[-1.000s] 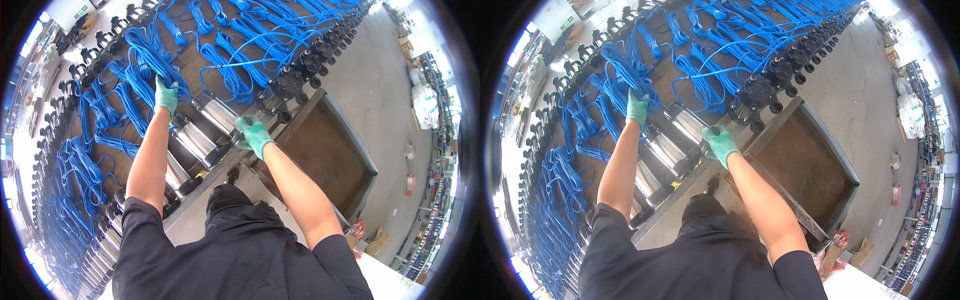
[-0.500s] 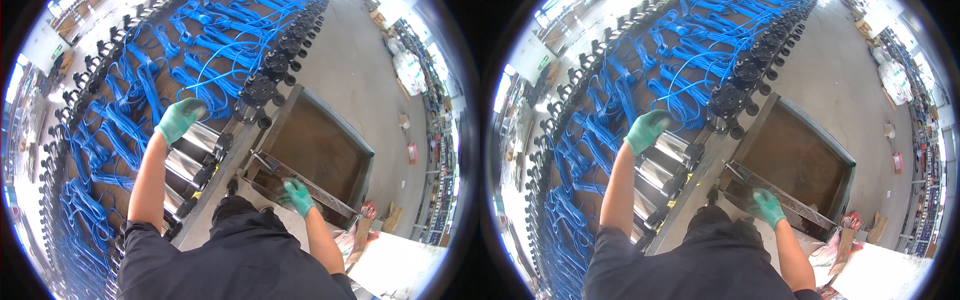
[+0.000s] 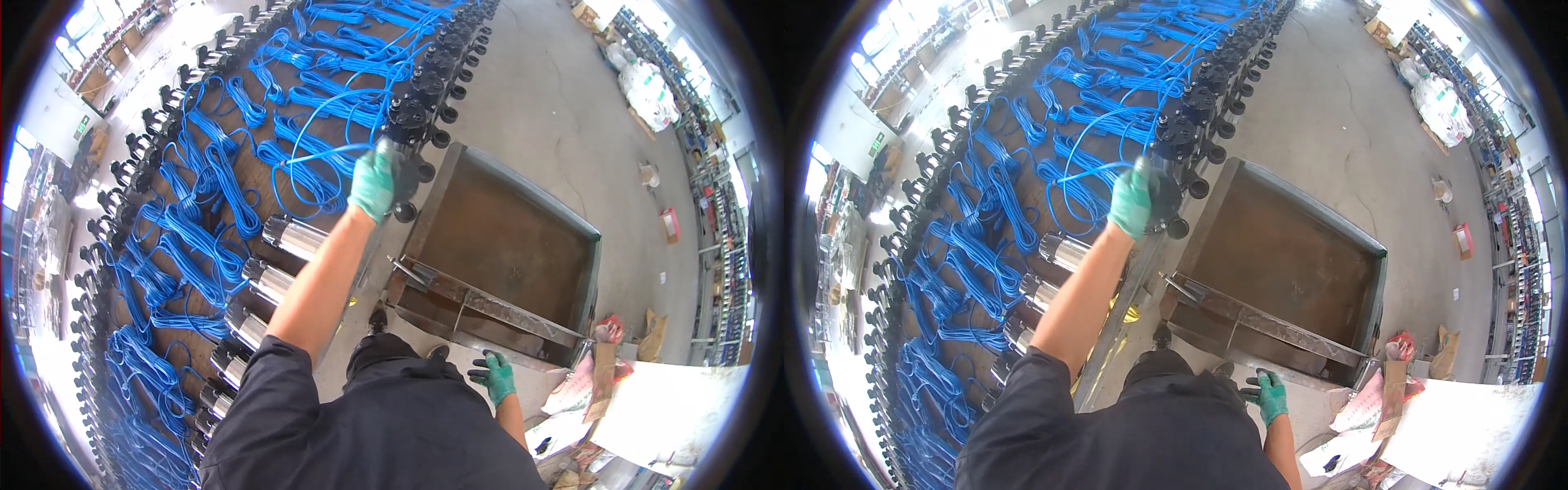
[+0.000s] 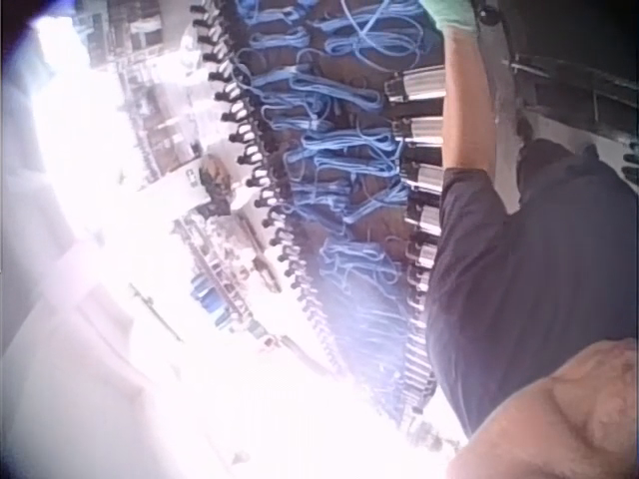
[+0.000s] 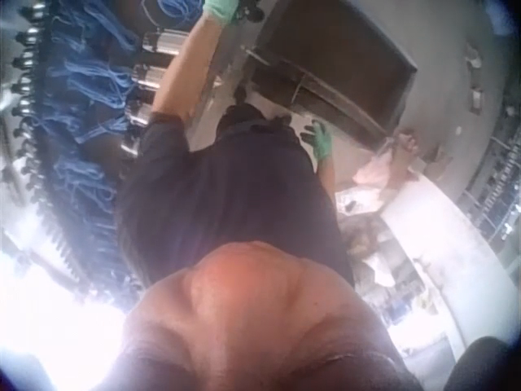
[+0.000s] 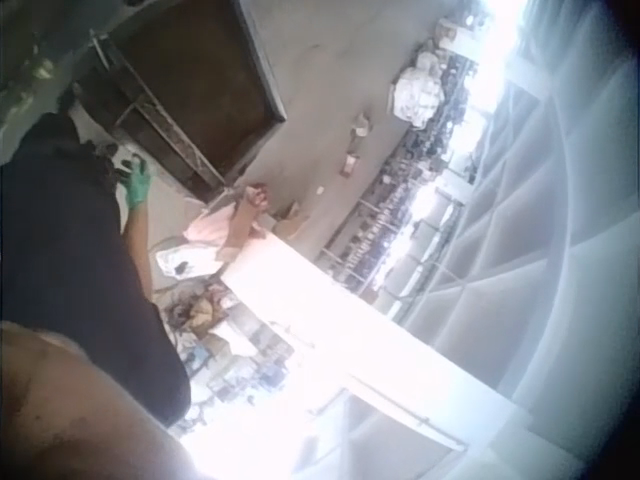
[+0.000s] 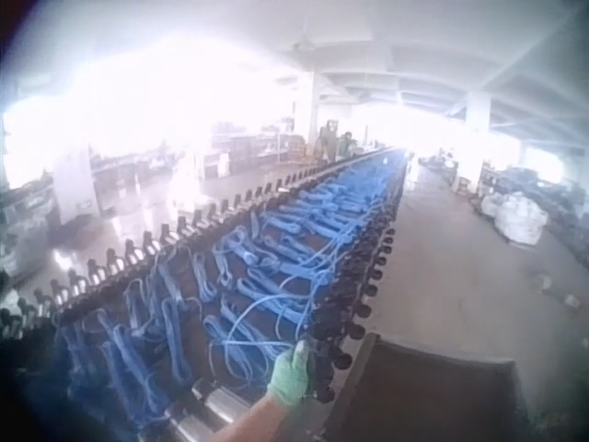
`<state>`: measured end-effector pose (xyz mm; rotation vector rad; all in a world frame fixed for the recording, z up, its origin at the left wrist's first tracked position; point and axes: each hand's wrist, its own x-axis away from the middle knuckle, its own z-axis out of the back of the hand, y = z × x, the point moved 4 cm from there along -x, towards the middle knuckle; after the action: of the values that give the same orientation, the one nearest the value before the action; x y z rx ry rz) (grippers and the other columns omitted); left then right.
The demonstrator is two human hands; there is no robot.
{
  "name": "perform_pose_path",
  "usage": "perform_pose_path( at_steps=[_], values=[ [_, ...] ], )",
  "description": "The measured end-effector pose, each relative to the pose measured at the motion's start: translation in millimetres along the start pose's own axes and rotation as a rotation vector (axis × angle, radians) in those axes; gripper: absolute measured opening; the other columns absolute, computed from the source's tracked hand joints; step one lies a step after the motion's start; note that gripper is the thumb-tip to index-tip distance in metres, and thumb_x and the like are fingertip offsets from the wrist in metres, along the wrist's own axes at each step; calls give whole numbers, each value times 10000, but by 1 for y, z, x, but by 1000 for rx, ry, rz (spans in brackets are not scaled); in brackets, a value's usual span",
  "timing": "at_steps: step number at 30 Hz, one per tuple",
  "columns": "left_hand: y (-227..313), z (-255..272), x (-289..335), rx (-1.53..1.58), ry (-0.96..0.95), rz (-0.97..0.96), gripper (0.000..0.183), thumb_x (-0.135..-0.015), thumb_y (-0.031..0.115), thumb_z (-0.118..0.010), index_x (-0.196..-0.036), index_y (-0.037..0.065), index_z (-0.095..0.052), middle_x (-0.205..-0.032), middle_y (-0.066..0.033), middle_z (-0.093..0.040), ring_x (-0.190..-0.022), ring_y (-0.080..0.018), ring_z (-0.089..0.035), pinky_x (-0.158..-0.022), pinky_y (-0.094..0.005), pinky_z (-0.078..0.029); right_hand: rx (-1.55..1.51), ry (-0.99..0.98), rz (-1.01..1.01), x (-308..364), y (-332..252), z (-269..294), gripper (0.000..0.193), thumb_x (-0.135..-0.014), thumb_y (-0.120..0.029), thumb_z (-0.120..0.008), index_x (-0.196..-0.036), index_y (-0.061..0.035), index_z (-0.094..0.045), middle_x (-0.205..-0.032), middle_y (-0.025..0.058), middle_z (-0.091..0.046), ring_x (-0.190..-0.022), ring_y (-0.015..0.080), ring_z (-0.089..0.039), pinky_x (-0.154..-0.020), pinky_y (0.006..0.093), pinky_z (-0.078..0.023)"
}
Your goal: The person submerges a water pump into a tank of water to test it, lifts it out, and then places it into a row of other pumps.
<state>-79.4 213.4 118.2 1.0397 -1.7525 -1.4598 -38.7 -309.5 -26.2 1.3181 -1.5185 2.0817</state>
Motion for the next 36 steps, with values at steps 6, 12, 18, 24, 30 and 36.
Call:
perform_pose_path(
  at_steps=[6, 12, 18, 24, 30, 36],
  values=[
    [88, -74, 108, -344, -289, -386, 392, -1046, 337, -514, -863, 7, -622, -743, -218, -596, -714, -432, -574, -672, -476, -454, 5, -95, 135, 1, -40, -24, 430, -1049, -241, -527, -1408, -33, -414, -1111, 195, -658, -820, 320, -720, -723, 409, -624],
    [120, -145, 194, -78, -491, -230, 458, -1066, 387, -456, -885, 10, -643, -708, -69, -561, -672, -181, -519, -673, -338, -452, -423, -202, 242, 23, -96, -58, 407, -993, -203, -575, -1371, -81, -483, -1087, 159, -675, -780, 291, -715, -665, 374, -617],
    [50, -159, 228, -127, -529, -40, 487, -1082, 392, -433, -833, 22, -629, -756, -57, -608, -715, -144, -549, -708, -328, -475, -133, -4, 423, 29, -84, 54, 450, -875, -34, -456, -1322, -47, -505, -877, 135, -650, -533, 218, -621, -393, 302, -479],
    [-104, -109, 218, -260, -367, 95, 336, -1051, 373, -555, -1036, 63, -684, -781, 5, -613, -750, -96, -565, -684, -283, -472, 318, 209, 392, 37, -109, 87, 394, -914, -63, -489, -1298, -31, -571, -785, 112, -652, -456, 174, -580, -383, 304, -446],
    [-189, -68, 230, -696, -259, 309, 381, -1055, 355, -497, -1082, 14, -663, -1036, -227, -700, -957, -440, -630, -846, -459, -490, 820, 304, 505, 18, -132, 81, 477, -852, -252, -628, -1276, -35, -595, -982, 258, -706, -965, 424, -679, -892, 467, -529],
    [-189, -50, 232, -1142, -403, 390, 501, -1037, 451, -434, -1104, 28, -695, -1138, -273, -672, -1117, -471, -602, -968, -519, -483, 1182, 327, 438, 20, -151, 48, 501, -865, -331, -625, -1290, -66, -601, -1053, 224, -721, -1023, 411, -674, -905, 491, -520]
  ],
)
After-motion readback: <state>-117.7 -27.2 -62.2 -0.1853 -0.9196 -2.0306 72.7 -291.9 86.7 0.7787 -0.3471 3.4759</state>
